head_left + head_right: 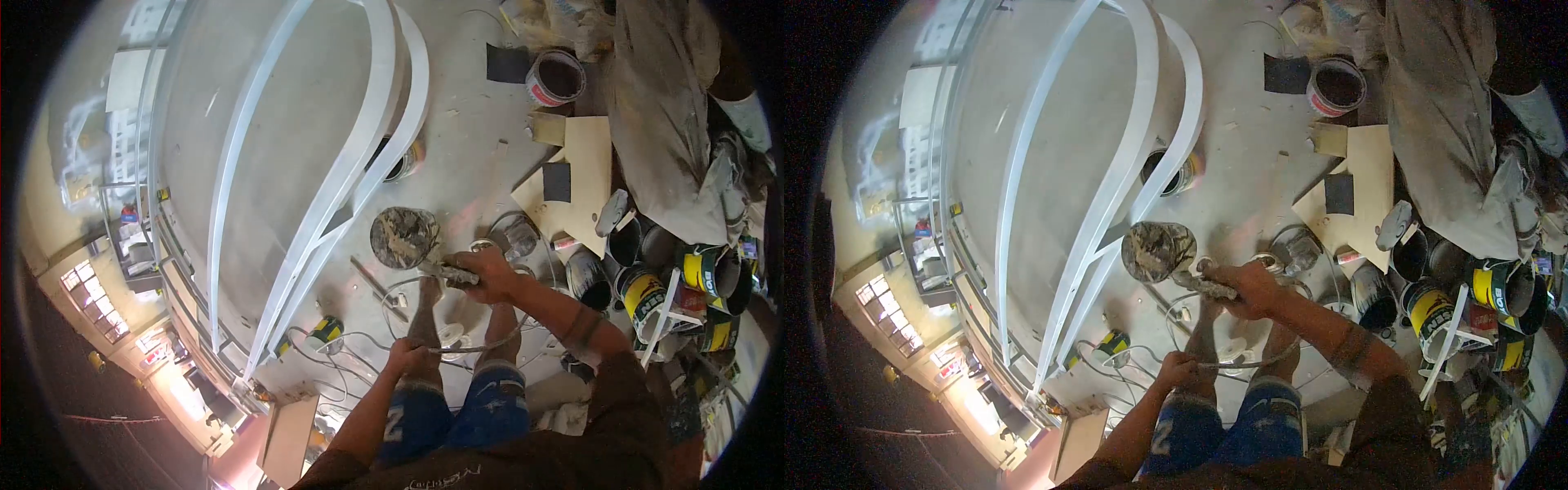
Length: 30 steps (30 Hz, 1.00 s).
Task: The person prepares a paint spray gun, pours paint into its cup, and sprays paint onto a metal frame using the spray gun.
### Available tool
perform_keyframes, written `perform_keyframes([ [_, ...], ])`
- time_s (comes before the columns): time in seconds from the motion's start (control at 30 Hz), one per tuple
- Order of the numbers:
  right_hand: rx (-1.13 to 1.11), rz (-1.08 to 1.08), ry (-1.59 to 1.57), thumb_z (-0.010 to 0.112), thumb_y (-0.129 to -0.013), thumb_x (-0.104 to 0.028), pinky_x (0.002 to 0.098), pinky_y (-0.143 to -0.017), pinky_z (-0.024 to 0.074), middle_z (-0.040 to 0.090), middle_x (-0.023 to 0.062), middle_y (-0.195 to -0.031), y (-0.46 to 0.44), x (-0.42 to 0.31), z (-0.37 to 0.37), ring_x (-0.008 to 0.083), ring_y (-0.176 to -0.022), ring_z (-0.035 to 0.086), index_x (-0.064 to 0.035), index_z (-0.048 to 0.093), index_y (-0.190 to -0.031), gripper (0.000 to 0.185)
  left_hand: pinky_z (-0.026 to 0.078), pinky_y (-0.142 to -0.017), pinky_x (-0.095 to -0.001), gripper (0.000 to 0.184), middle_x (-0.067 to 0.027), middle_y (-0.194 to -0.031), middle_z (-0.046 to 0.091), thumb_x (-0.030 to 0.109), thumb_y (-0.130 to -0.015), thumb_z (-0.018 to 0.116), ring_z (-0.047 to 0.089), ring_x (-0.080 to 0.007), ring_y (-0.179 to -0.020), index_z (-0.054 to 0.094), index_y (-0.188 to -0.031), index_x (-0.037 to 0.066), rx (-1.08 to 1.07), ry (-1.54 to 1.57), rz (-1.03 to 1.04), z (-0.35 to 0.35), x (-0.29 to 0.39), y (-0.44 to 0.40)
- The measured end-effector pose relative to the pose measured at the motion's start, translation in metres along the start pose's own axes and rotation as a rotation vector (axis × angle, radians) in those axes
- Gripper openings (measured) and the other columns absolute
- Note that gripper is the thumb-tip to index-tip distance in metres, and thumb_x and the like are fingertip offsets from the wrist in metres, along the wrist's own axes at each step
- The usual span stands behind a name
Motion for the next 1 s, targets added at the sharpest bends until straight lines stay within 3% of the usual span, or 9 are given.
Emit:
perform_keyframes([
  [0.1, -0.011, 0.158, 0.025, 0.076, -0.071, -0.02, 0.0427, -0.069, 0.0527, 0.067, 0.0169, -0.095, -0.004, 0.013, 0.008, 0.0376, -0.079, 0.066, -0.0075, 0.065, -0.109, 0.042, 0.049, -0.065, -0.0382, 0.036, -0.0196, -0.069, 0.062, 0.033, -0.077, 0.057, 0.063, -0.0279, -0.066, 0.065, -0.081, -0.002, -0.035, -0.043, -0.001, -0.002, -0.011, 0.001],
  [0.2, 0.379, 0.022, -0.046, 0.073, -0.074, -0.016, 0.0406, -0.07, 0.053, 0.066, 0.0191, -0.097, 0.0, 0.003, -0.019, 0.0389, -0.081, 0.066, -0.0045, 0.064, -0.107, 0.037, 0.049, -0.065, -0.0388, 0.034, -0.0163, -0.071, 0.064, 0.036, -0.076, 0.057, 0.064, -0.0286, -0.068, 0.068, -0.08, 0.004, -0.004, 0.036, 0.034, 0.002, -0.026, 0.004],
  [0.27, 0.593, -0.089, 0.102, 0.071, -0.076, -0.015, 0.0387, -0.072, 0.053, 0.067, 0.016, -0.095, 0.012, 0.009, -0.035, 0.0344, -0.082, 0.066, -0.002, 0.064, -0.105, 0.032, 0.05, -0.068, -0.0392, 0.033, -0.0132, -0.076, 0.068, 0.038, -0.075, 0.057, 0.066, -0.0302, -0.073, 0.073, -0.084, 0.011, -0.011, 0.148, 0.043, 0.004, -0.03, 0.007],
  [0.4, 0.76, 0.19, -0.335, 0.066, -0.083, -0.015, 0.0328, -0.074, 0.0511, 0.067, 0.009, -0.094, 0.042, 0.051, -0.049, 0.0212, -0.082, 0.063, 0.001, 0.062, -0.107, 0.029, 0.049, -0.063, -0.0372, 0.029, -0.0109, -0.071, 0.066, 0.035, -0.077, 0.056, 0.064, -0.0277, -0.068, 0.07, -0.077, 0.01, 0.071, 0.02, 0.21, 0.023, -0.059, 0.016],
  [0.6, 0.575, 0.147, -0.211, 0.064, -0.084, -0.018, 0.0337, -0.067, 0.051, 0.067, 0.0098, -0.087, 0.052, 0.029, -0.013, 0.0225, -0.071, 0.064, 0.0005, 0.062, -0.108, 0.031, 0.046, -0.058, -0.0356, 0.029, -0.0104, -0.065, 0.063, 0.033, -0.078, 0.057, 0.06, -0.0251, -0.06, 0.068, -0.073, 0.007, 0.065, 0.043, 0.21, 0.021, -0.055, 0.019],
  [0.67, 0.424, -0.079, 0.122, 0.067, -0.08, -0.019, 0.0352, -0.064, 0.0514, 0.068, 0.0113, -0.085, 0.028, -0.024, 0.01, 0.0252, -0.069, 0.065, -0.0015, 0.064, -0.107, 0.032, 0.047, -0.06, -0.0381, 0.032, -0.0112, -0.065, 0.064, 0.039, -0.075, 0.057, 0.061, -0.0276, -0.061, 0.071, -0.074, 0.01, 0.041, 0.093, 0.155, 0.016, -0.05, 0.024],
  [0.83, 0.019, -0.026, 0.073, 0.073, -0.073, -0.019, 0.039, -0.062, 0.0523, 0.067, 0.0141, -0.085, 0.025, -0.024, 0.084, 0.0318, -0.072, 0.067, -0.0061, 0.065, -0.103, 0.033, 0.048, -0.064, -0.0414, 0.03, -0.0116, -0.07, 0.065, 0.042, -0.073, 0.057, 0.063, -0.0322, -0.069, 0.073, -0.077, 0.017, -0.044, 0.105, 0.057, 0.027, -0.067, 0.027],
  [0.9, -0.02, 0.1, -0.118, 0.075, -0.071, -0.019, 0.0409, -0.063, 0.0524, 0.067, 0.0138, -0.084, 0.028, -0.021, 0.106, 0.0327, -0.073, 0.067, -0.0073, 0.063, -0.104, 0.038, 0.048, -0.065, -0.042, 0.029, -0.0112, -0.071, 0.065, 0.041, -0.074, 0.057, 0.063, -0.0326, -0.07, 0.072, -0.077, 0.017, -0.013, 0.07, 0.182, 0.032, -0.072, 0.032],
  [1.0, -0.068, 0.004, 0.121, 0.076, -0.071, -0.018, 0.0405, -0.063, 0.0524, 0.067, 0.0132, -0.085, 0.007, -0.051, 0.096, 0.0326, -0.073, 0.067, -0.0077, 0.062, -0.107, 0.039, 0.048, -0.067, -0.044, 0.03, -0.012, -0.075, 0.065, 0.041, -0.074, 0.056, 0.062, -0.0341, -0.074, 0.07, -0.078, 0.015, 0.002, 0.019, 0.32, 0.022, -0.057, 0.041],
])
Point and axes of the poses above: each hand's wrist, its own y-axis away from the middle knuckle, its own z-axis out of the palm, x = y × z, the point moved 6 cm from there along -y, towards the middle knuckle
